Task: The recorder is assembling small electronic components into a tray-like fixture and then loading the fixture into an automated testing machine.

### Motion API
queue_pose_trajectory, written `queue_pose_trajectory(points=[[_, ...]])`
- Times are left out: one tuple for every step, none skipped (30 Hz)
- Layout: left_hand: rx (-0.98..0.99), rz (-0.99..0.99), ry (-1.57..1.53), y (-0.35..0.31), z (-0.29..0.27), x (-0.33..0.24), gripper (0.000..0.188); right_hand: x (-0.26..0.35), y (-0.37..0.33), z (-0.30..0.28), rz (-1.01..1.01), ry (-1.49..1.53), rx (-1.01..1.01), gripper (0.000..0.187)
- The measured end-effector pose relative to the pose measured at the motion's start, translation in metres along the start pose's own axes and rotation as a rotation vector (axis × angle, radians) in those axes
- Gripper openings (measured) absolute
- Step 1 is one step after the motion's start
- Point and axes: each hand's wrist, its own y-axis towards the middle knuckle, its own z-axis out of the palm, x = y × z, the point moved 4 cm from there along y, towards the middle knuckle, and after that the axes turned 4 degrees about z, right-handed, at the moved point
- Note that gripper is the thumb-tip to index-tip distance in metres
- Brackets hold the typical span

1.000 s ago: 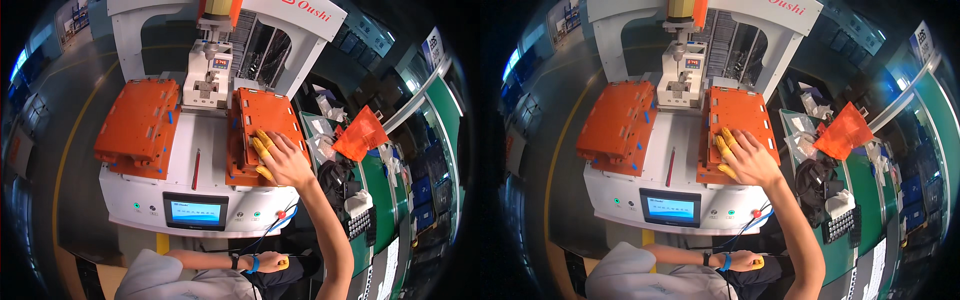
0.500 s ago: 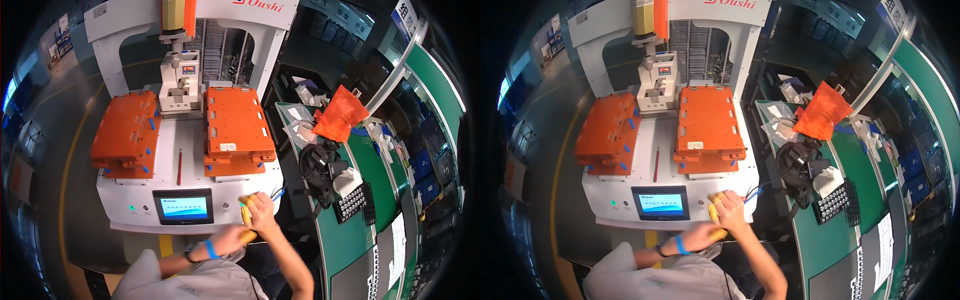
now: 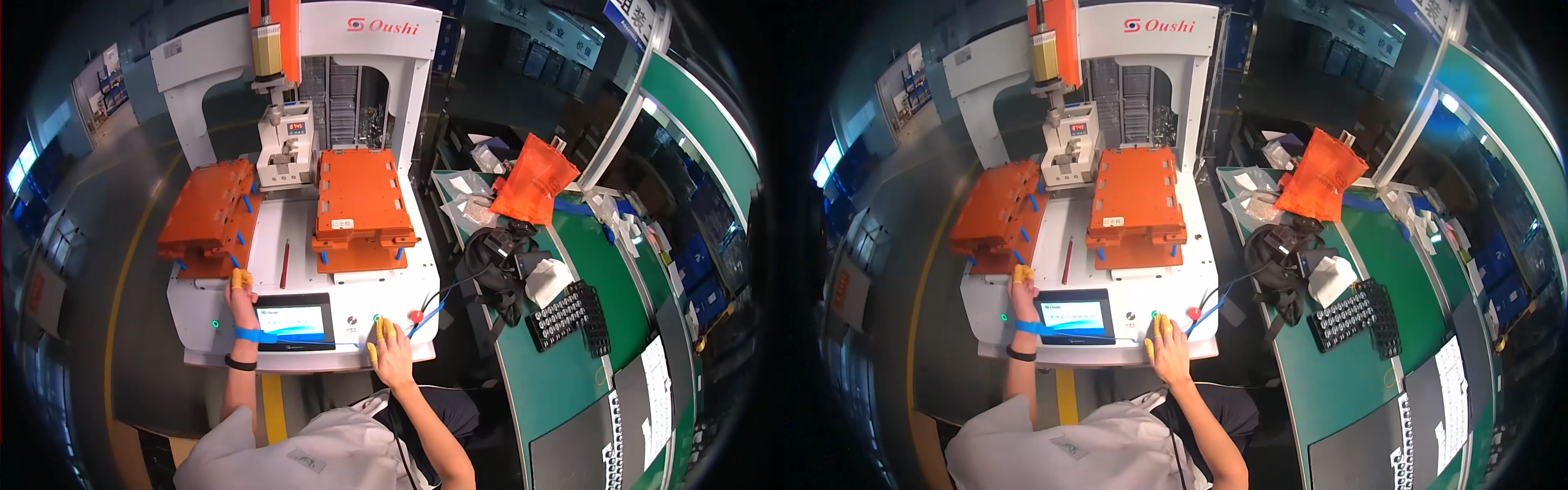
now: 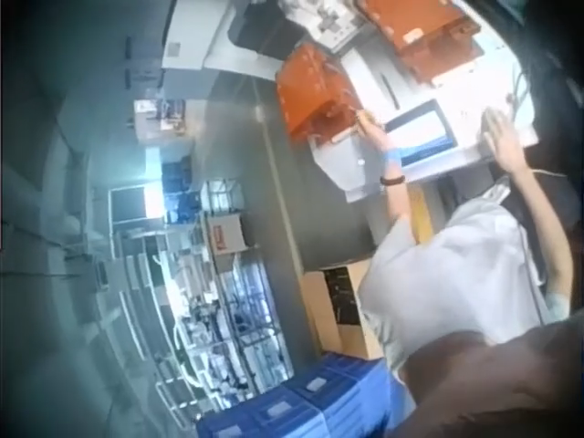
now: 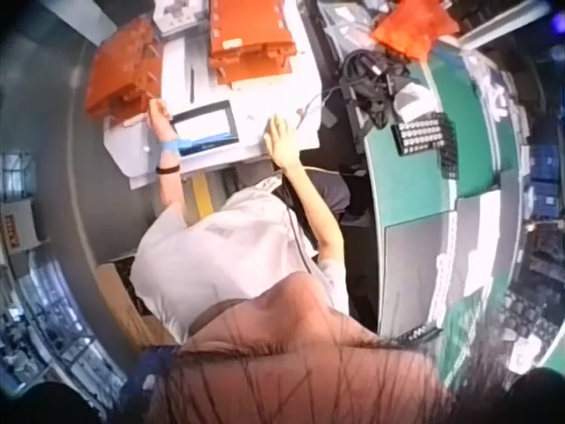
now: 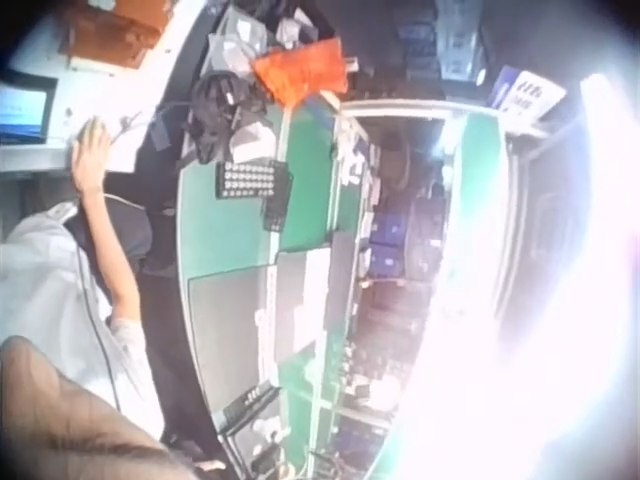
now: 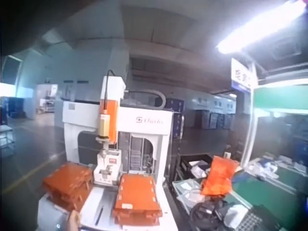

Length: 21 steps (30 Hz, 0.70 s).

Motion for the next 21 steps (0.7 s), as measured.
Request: queue_pose_trajectory(points=[[0.013, 0.027, -0.003, 0.008, -0.004, -0.005, 0.024, 0.0, -0.001, 0.001, 0.003, -0.045, -0.019, 0.066], [0.028, 0.057, -0.005, 0.017, -0.006, -0.011, 0.025, 0.001, -0.001, 0.003, 0.014, -0.045, -0.01, 0.067], [-0.02, 0.072, 0.025, 0.028, -0.009, -0.013, 0.025, 0.001, 0.001, 0.004, 0.026, -0.044, -0.001, 0.067], [-0.013, 0.083, 0.022, 0.035, -0.011, -0.014, 0.025, 0.004, 0.004, 0.004, 0.01, -0.058, -0.074, 0.062], [-0.024, 0.079, 0.073, 0.043, -0.018, -0.017, 0.024, 0.007, 0.01, -0.005, 0.004, -0.049, -0.084, 0.062], [-0.037, 0.076, 0.123, 0.052, -0.027, -0.02, 0.024, 0.007, 0.017, -0.014, -0.01, -0.033, -0.073, 0.057], [-0.068, 0.059, 0.176, 0.076, -0.05, -0.014, 0.028, 0.009, 0.022, -0.024, -0.04, -0.015, -0.062, 0.053], [-0.058, -0.04, 0.129, 0.086, -0.054, -0.015, 0.034, -0.001, 0.024, -0.032, -0.066, 0.046, -0.184, 0.042], [-0.049, -0.135, 0.085, 0.094, -0.054, -0.02, 0.039, -0.012, 0.027, -0.037, -0.061, 0.072, -0.191, 0.04], [-0.051, -0.204, 0.103, 0.096, -0.056, -0.028, 0.049, -0.022, 0.025, -0.042, -0.048, 0.097, -0.195, 0.038], [-0.062, -0.19, 0.199, 0.091, -0.053, -0.045, 0.053, -0.033, 0.026, -0.05, -0.047, 0.096, -0.242, 0.036], [-0.074, -0.177, 0.296, 0.085, -0.052, -0.061, 0.057, -0.044, 0.025, -0.056, -0.031, 0.11, -0.263, 0.037], [-0.091, 0.019, 0.348, 0.075, -0.046, -0.081, 0.063, -0.054, 0.023, -0.06, -0.017, 0.125, -0.285, 0.037], [-0.097, 0.029, 0.348, 0.083, -0.054, -0.085, 0.063, -0.06, 0.024, -0.064, -0.015, 0.137, -0.332, 0.035], [-0.157, -0.011, 0.329, 0.1, -0.07, -0.088, 0.064, -0.067, 0.026, -0.066, -0.01, 0.138, -0.324, 0.03], [-0.216, -0.054, 0.311, 0.112, -0.081, -0.087, 0.065, -0.071, 0.026, -0.065, -0.002, 0.139, -0.315, 0.026], [-0.26, -0.048, 0.306, 0.115, -0.079, -0.087, 0.062, -0.073, 0.026, -0.067, 0.011, 0.161, -0.323, 0.023], [-0.256, -0.044, 0.312, 0.116, -0.08, -0.09, 0.062, -0.072, 0.024, -0.067, 0.001, 0.174, -0.335, 0.023], [-0.215, -0.069, 0.444, 0.118, -0.082, -0.092, 0.062, -0.07, 0.022, -0.069, -0.004, 0.186, -0.348, 0.023], [-0.172, -0.092, 0.573, 0.117, -0.08, -0.092, 0.062, -0.071, 0.023, -0.068, -0.002, 0.175, -0.341, 0.024], [-0.163, -0.086, 0.579, 0.116, -0.078, -0.093, 0.062, -0.07, 0.02, -0.066, 0.0, 0.18, -0.334, 0.026]])
